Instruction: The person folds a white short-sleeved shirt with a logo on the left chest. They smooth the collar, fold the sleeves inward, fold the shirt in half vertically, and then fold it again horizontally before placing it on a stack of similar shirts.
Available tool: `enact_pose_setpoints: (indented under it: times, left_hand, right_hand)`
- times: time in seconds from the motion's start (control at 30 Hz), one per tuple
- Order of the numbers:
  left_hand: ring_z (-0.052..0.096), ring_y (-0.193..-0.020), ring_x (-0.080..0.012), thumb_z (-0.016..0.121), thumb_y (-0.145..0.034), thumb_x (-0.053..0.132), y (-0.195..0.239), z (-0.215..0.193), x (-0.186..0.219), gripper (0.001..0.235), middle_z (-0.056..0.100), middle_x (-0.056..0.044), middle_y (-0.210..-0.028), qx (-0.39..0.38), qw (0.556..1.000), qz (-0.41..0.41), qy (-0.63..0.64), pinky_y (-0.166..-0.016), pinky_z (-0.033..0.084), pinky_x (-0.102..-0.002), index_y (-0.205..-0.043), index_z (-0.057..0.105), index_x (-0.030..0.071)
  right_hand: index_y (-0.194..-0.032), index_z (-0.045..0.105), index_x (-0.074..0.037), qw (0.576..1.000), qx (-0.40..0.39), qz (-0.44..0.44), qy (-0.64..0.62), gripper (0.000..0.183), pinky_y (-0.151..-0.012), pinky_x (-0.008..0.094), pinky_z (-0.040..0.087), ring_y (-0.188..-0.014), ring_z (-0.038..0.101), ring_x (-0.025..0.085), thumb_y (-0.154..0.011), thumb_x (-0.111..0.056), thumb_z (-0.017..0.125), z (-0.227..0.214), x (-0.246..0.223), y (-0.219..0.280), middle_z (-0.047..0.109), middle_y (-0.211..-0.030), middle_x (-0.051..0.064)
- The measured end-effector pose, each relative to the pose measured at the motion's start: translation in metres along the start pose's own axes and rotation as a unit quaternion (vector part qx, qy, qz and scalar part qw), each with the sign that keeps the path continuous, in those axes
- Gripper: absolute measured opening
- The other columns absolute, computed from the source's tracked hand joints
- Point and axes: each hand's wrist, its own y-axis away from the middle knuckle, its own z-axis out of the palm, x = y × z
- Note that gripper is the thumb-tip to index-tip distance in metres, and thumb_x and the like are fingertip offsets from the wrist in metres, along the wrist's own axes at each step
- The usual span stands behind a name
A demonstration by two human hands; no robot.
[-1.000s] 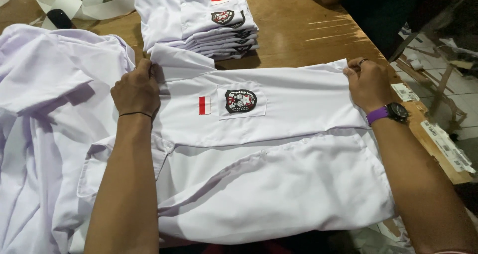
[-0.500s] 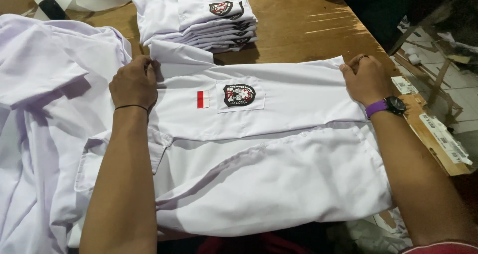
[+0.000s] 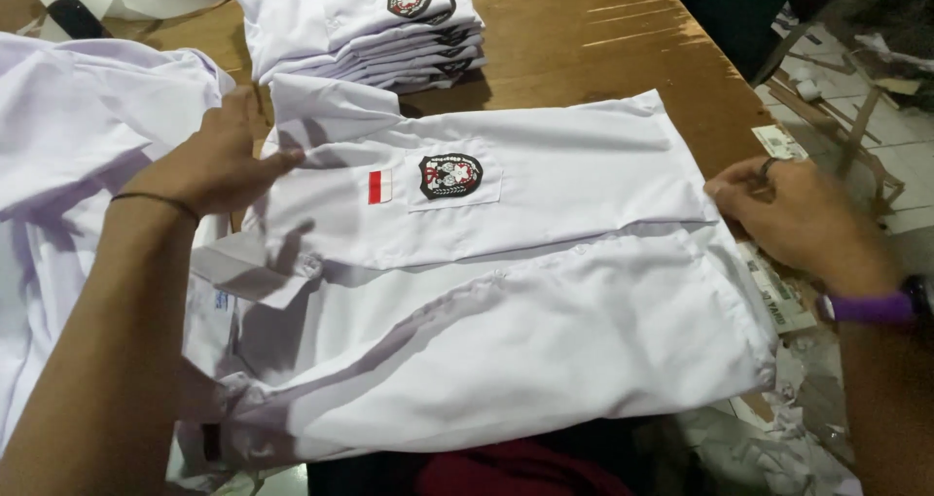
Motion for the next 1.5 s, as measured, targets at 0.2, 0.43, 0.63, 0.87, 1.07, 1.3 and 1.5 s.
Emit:
enact_pose_setpoints:
  times: [0.2, 0.43, 0.63, 0.87, 1.07, 1.3, 1.5]
  left_hand:
    - [0.04, -0.141, -0.0348, 0.06, -0.093, 0.044, 0.108, 0.025, -0.012, 0.078, 0.033, -0.015, -0.16, 0.009, 0.98, 0.181, -0.081, -0.113, 0.036, -0.053, -0.157, 0.03, 0.013]
    - [0.055, -0.131, -0.0296, 0.066, -0.086, 0.041, 0.171, 0.056, -0.066, 0.071, 0.057, -0.009, -0.146, 0.183, 0.949, 0.24, -0.092, -0.102, 0.046, -0.048, -0.147, 0.05, 0.01]
    - [0.068, -0.124, -0.0132, 0.082, -0.068, 0.02, 0.197, 0.028, -0.1, 0.065, 0.073, 0.0, -0.135, 0.198, 0.968, 0.14, 0.07, -0.105, 0.047, -0.03, -0.132, 0.069, 0.018]
    - [0.046, -0.153, -0.0041, 0.069, -0.064, -0.002, 0.177, 0.026, -0.168, 0.094, 0.06, 0.014, -0.16, -0.068, 0.966, 0.116, 0.219, -0.124, 0.037, -0.04, -0.152, 0.053, 0.027]
    - [0.068, -0.141, -0.0153, 0.087, -0.037, 0.036, 0.183, 0.033, -0.158, 0.117, 0.077, -0.004, -0.15, -0.054, 0.913, 0.03, 0.404, -0.115, 0.048, -0.036, -0.149, 0.062, 0.015]
    - [0.065, -0.075, -0.0183, 0.084, -0.078, 0.0, 0.162, 0.066, -0.13, 0.021, 0.073, -0.006, -0.108, 0.13, 0.942, -0.031, 0.308, -0.07, 0.052, -0.03, -0.098, 0.08, -0.002]
    - [0.033, -0.065, -0.0118, 0.073, -0.095, 0.025, 0.156, 0.089, -0.101, 0.039, 0.037, 0.001, -0.065, 0.248, 0.918, 0.016, 0.308, -0.057, 0.03, -0.03, -0.071, 0.051, 0.006]
  right_hand:
    - [-0.121, 0.072, -0.016, 0.996, -0.089, 0.027, -0.005, 0.045, -0.086, 0.043, 0.05, -0.105, 0.066, 0.027, -0.091, -0.049, 0.067, 0.016, 0.015, 0.031, 0.071, -0.121, 0.009]
    - [-0.086, 0.078, -0.004, 0.989, -0.018, -0.016, -0.144, 0.027, -0.078, 0.037, 0.045, -0.082, 0.063, 0.022, -0.097, -0.026, 0.067, 0.037, 0.044, 0.024, 0.075, -0.086, 0.008]
    - [-0.078, 0.058, -0.004, 0.968, 0.067, -0.062, -0.235, 0.023, -0.074, 0.03, 0.043, -0.075, 0.057, 0.015, -0.095, -0.014, 0.069, 0.043, 0.072, 0.041, 0.064, -0.077, 0.006]
    - [-0.112, 0.056, -0.009, 0.915, 0.096, -0.048, -0.39, 0.021, -0.07, 0.034, 0.049, -0.085, 0.064, 0.019, -0.097, -0.004, 0.071, 0.052, 0.089, 0.043, 0.066, -0.106, 0.009]
    - [-0.102, 0.072, -0.013, 0.96, 0.139, -0.06, -0.237, 0.013, -0.045, 0.03, 0.025, -0.043, 0.033, 0.013, -0.098, -0.005, 0.063, 0.043, 0.085, 0.05, 0.057, -0.065, 0.002]
    - [-0.117, 0.083, -0.02, 0.988, 0.067, -0.035, -0.132, 0.029, -0.057, 0.035, 0.034, -0.053, 0.042, 0.022, -0.101, -0.017, 0.059, 0.048, 0.079, 0.037, 0.061, -0.066, 0.01]
    - [-0.115, 0.082, -0.016, 0.983, 0.098, -0.042, -0.152, 0.024, -0.057, 0.034, 0.036, -0.055, 0.044, 0.021, -0.102, -0.014, 0.062, 0.052, 0.082, 0.041, 0.071, -0.08, 0.01]
